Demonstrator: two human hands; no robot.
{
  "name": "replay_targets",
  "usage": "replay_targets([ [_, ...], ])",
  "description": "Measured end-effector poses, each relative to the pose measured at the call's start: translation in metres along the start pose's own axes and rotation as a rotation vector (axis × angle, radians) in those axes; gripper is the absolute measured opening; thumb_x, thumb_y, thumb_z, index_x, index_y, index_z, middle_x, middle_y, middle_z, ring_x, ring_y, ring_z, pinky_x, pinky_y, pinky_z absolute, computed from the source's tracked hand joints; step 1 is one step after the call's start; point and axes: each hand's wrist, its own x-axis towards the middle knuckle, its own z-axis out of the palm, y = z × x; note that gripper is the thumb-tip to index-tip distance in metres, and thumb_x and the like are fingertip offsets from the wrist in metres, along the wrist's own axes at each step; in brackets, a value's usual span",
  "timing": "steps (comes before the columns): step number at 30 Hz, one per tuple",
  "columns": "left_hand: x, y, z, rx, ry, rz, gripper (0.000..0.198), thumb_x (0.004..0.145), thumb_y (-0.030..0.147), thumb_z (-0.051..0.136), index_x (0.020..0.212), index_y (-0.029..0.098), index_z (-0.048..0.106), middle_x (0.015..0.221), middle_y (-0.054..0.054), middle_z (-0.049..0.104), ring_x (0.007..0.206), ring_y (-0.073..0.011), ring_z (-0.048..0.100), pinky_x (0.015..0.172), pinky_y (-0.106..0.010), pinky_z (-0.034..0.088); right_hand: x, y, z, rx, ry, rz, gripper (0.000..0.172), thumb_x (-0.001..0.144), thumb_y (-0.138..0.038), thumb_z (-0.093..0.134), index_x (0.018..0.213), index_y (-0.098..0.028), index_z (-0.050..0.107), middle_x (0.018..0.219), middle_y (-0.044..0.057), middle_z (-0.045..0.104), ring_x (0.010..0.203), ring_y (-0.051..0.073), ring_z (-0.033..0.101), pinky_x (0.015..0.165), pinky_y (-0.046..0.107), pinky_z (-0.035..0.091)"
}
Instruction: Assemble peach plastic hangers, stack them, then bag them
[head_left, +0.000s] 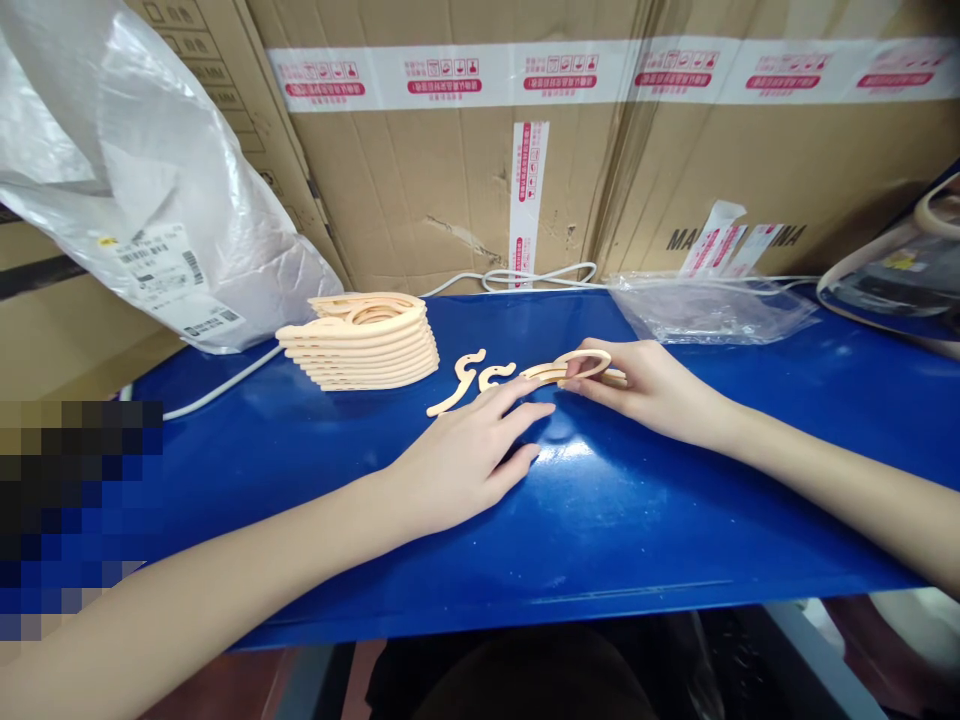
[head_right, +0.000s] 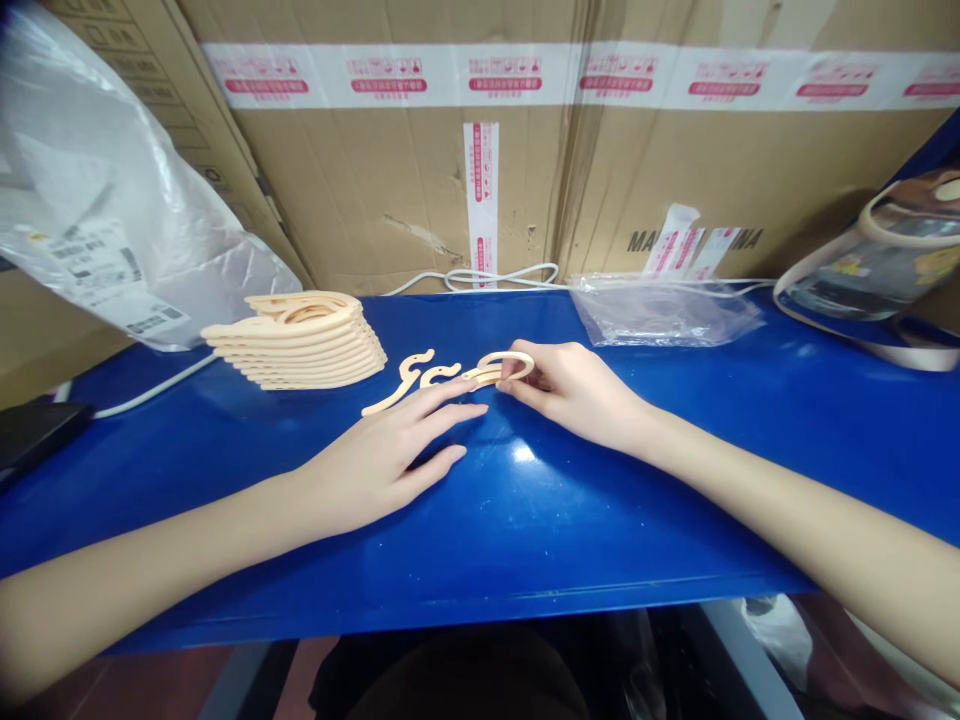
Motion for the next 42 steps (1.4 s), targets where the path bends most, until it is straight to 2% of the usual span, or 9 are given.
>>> replay_targets([
  [5, -0.002, -0.001, 0.002, 0.020, -0.006, -0.011, 0.042, 0.099, 0.027, 0.044, 0.140, 0.018, 0.048, 0.158, -0.008, 0.030, 0.141, -0.0232, 0.038, 0.115, -0.042, 0.038, 0.001, 0.002, -0.001, 0.038, 0.015, -0.008, 0.023, 0.092, -0.042, 0.054, 0.089, -0.020, 0.061, 0.091, 0.005, 0.072, 0.081, 0.020, 0.067, 0.075, 0.032, 0.047],
  [10, 0.000, -0.001, 0.002, 0.053, -0.007, -0.026, 0.041, 0.099, 0.029, 0.045, 0.138, 0.016, 0.049, 0.153, -0.010, 0.038, 0.140, -0.0242, 0.038, 0.115, -0.043, 0.037, 0.000, 0.000, 0.000, 0.163, 0.013, 0.007, 0.026, 0.090, -0.044, 0.057, 0.088, -0.019, 0.063, 0.099, 0.007, 0.072, 0.082, 0.019, 0.066, 0.073, 0.032, 0.049],
  [13, 0.002, 0.001, 0.001, 0.089, 0.036, -0.022, 0.039, 0.099, 0.031, 0.046, 0.135, 0.015, 0.050, 0.143, -0.010, 0.050, 0.131, -0.0245, 0.047, 0.112, -0.045, 0.040, 0.000, -0.006, 0.001, 0.399, -0.015, 0.073, 0.023, 0.086, -0.042, 0.063, 0.085, -0.018, 0.062, 0.091, 0.005, 0.070, 0.073, 0.015, 0.064, 0.067, 0.030, 0.050],
  [16, 0.002, 0.004, -0.001, 0.145, 0.088, -0.013, 0.037, 0.100, 0.032, 0.044, 0.131, 0.014, 0.053, 0.129, -0.011, 0.059, 0.122, -0.0268, 0.051, 0.107, -0.048, 0.041, 0.000, -0.015, 0.002, 0.726, -0.161, 0.165, 0.021, 0.081, -0.038, 0.069, 0.085, -0.018, 0.061, 0.078, 0.000, 0.067, 0.061, 0.011, 0.060, 0.059, 0.026, 0.050],
  [19, 0.002, 0.006, -0.002, 0.192, 0.116, 0.014, 0.033, 0.100, 0.032, 0.041, 0.122, 0.015, 0.061, 0.117, -0.012, 0.061, 0.115, -0.0286, 0.053, 0.101, -0.050, 0.043, 0.000, -0.018, 0.004, 0.872, -0.235, 0.211, 0.022, 0.079, -0.036, 0.073, 0.086, -0.017, 0.064, 0.072, -0.002, 0.066, 0.059, 0.009, 0.059, 0.059, 0.025, 0.050],
  [24, 0.001, 0.007, -0.004, 0.092, 0.010, -0.001, 0.034, 0.102, 0.034, 0.039, 0.119, 0.018, 0.064, 0.097, -0.007, 0.061, 0.094, -0.0227, 0.059, 0.086, -0.040, 0.051, 0.000, -0.014, 0.007, 0.905, -0.192, 0.243, 0.021, 0.083, -0.036, 0.070, 0.086, -0.015, 0.070, 0.071, 0.000, 0.065, 0.060, 0.008, 0.058, 0.059, 0.022, 0.049],
  [29, 0.002, 0.008, -0.007, 0.000, 0.004, -0.016, 0.036, 0.102, 0.037, 0.040, 0.128, 0.017, 0.055, 0.102, -0.006, 0.063, 0.092, -0.0200, 0.062, 0.089, -0.035, 0.050, 0.001, -0.012, 0.007, 0.932, -0.147, 0.313, 0.023, 0.082, -0.038, 0.071, 0.088, -0.015, 0.072, 0.082, 0.003, 0.070, 0.069, 0.010, 0.062, 0.064, 0.023, 0.052],
  [36, 0.002, 0.005, -0.002, 0.119, -0.048, 0.054, 0.045, 0.103, 0.044, 0.034, 0.137, 0.020, 0.050, 0.105, -0.007, 0.063, 0.095, -0.0210, 0.061, 0.088, -0.035, 0.050, 0.001, -0.013, 0.010, 0.950, -0.027, 0.301, 0.021, 0.082, -0.037, 0.071, 0.084, -0.016, 0.073, 0.078, 0.001, 0.069, 0.065, 0.009, 0.059, 0.068, 0.026, 0.051],
  [42, 0.001, 0.004, 0.000, 0.179, -0.029, 0.078, 0.048, 0.102, 0.051, 0.031, 0.143, 0.030, 0.045, 0.096, -0.004, 0.061, 0.084, -0.0181, 0.062, 0.076, -0.029, 0.050, 0.001, -0.014, 0.010, 0.987, -0.092, 0.281, 0.020, 0.082, -0.037, 0.070, 0.083, -0.017, 0.072, 0.075, 0.001, 0.069, 0.065, 0.010, 0.061, 0.067, 0.026, 0.052],
])
